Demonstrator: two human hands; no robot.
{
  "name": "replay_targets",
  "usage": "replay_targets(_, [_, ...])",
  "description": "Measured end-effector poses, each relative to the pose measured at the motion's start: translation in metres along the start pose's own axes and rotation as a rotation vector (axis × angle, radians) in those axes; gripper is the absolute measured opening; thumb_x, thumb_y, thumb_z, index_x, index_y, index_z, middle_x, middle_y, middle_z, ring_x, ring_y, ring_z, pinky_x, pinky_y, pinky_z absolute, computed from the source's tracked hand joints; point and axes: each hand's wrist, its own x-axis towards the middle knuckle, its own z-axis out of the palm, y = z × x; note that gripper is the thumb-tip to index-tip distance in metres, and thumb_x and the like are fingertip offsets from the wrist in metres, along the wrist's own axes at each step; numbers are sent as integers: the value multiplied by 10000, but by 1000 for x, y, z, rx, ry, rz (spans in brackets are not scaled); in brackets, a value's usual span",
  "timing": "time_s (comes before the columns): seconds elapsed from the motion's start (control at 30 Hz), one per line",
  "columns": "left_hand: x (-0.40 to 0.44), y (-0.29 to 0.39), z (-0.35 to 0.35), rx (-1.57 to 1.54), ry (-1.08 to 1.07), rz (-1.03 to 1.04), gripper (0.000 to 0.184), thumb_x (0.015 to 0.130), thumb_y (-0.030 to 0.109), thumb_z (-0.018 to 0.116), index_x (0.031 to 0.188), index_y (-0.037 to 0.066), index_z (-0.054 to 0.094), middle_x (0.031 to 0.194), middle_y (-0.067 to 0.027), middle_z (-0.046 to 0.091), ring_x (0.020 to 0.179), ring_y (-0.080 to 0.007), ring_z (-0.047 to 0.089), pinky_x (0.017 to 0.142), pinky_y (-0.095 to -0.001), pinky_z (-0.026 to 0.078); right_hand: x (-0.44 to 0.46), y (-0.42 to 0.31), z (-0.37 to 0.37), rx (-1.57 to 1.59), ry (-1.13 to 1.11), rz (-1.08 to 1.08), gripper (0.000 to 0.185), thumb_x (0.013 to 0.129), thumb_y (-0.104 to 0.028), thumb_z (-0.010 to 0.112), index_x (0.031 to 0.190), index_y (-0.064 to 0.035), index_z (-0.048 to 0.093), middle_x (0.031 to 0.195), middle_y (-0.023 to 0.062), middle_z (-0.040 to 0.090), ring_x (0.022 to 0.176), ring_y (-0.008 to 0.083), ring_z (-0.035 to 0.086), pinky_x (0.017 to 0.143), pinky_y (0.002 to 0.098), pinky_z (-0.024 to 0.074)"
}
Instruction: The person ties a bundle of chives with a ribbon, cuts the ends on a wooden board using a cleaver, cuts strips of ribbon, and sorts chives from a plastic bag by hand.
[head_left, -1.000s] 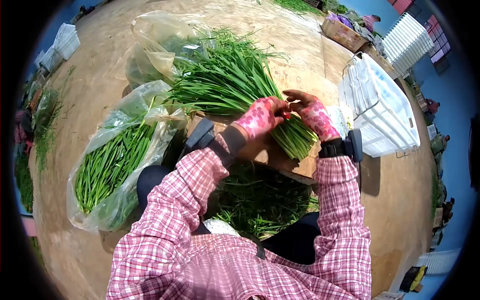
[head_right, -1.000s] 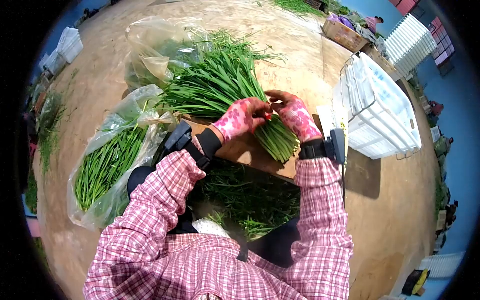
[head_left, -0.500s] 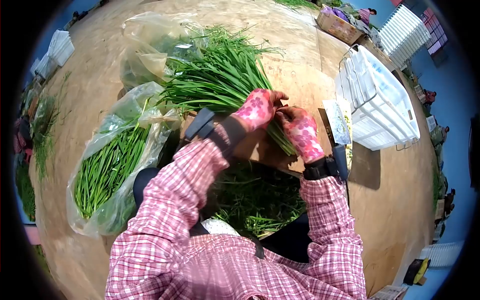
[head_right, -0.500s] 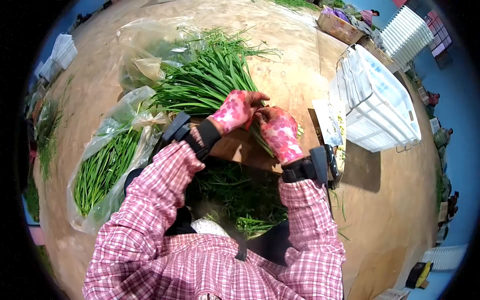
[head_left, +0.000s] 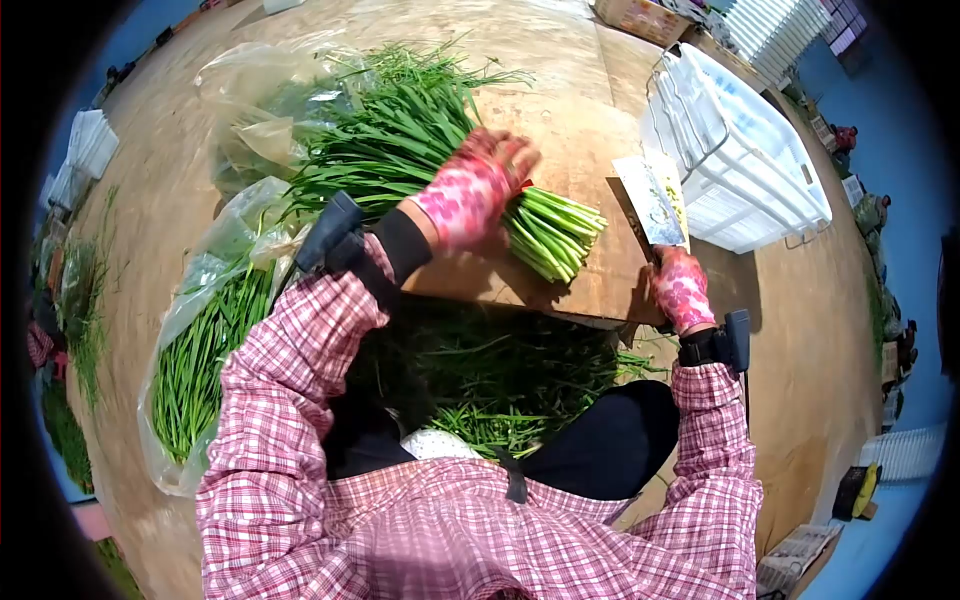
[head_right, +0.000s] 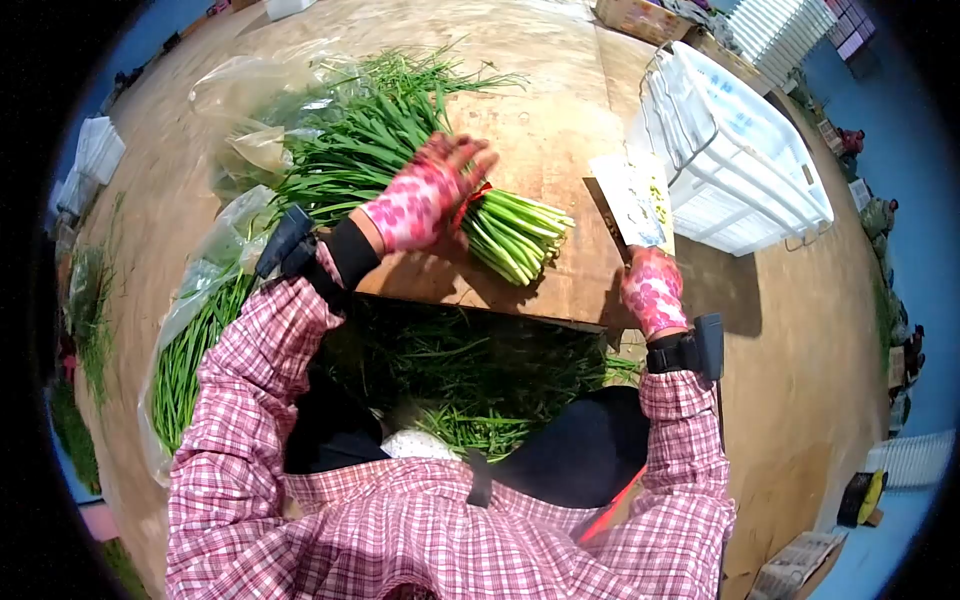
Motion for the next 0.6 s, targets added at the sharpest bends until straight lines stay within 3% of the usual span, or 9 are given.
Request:
replay_targets(0.03, [1,4,21,88,132,156,1148,557,438,856,1461,19,285,1501,-187,319,1385,-371,302,1154,-508,200,-5,5,7,-43,123,-95,352,797,-171,653,1136,-75,641,1050,196,645,970,375,629,841,454,515])
replay_targets(0.1, [16,14,52,156,202,283,1187,544,464,858,1478,42,258,1501,-167,331,1389,-359,307,1157,-504,208,1,7,11,-81,143,-54,404,786,-128,625,1179,-39,595,1029,211,640,950,371,634,822,451,519])
replay_targets(0.17, [24,30,18,-194,-87,123,1097,579,386,849,1478,87,296,1324,-159,511,1165,-359,531,995,-455,437,8,10,23,-79,145,20,442,797,-112,605,1220,-1,543,1025,227,635,943,372,638,810,449,520])
replay_targets(0.27, [39,21,41,-132,94,44,1059,602,333,837,1480,80,301,1051,-175,623,969,-354,598,866,-440,486,17,23,31,-10,94,64,556,808,-112,600,1327,22,453,1063,239,618,984,380,631,826,451,518])
replay_targets(0.3, [47,21,28,-94,-26,-36,1036,632,331,826,1482,70,293,1023,-186,626,942,-357,602,838,-441,485,18,20,29,4,75,85,606,806,-113,602,1366,24,418,1084,246,609,996,381,628,834,449,517])
replay_targets(0.37, [55,16,27,-65,-69,-116,1021,650,315,820,1482,64,284,1032,-194,623,942,-363,598,834,-442,482,22,26,37,72,42,99,682,808,-113,601,1426,18,345,1107,258,594,1009,382,623,848,443,514])
replay_targets(0.5, [48,15,50,4,-7,-54,1047,639,291,826,1499,115,255,1162,-201,575,996,-381,586,857,-453,471,16,26,32,207,57,122,701,820,-129,594,1453,-6,318,1080,239,634,973,377,641,845,444,511])
replay_targets(0.53, [53,16,44,-39,-151,-136,1075,612,331,838,1497,130,263,1227,-197,551,1108,-378,550,984,-475,409,12,24,24,235,70,133,702,824,-134,592,1458,-15,315,1081,232,643,973,372,643,843,445,511])
replay_targets(0.6, [55,17,30,1,-139,-108,1114,585,377,849,1496,120,262,1302,-204,509,1189,-379,505,1059,-493,331,4,17,14,273,138,137,696,839,-153,588,1473,-62,316,1100,201,663,976,358,648,840,451,507])
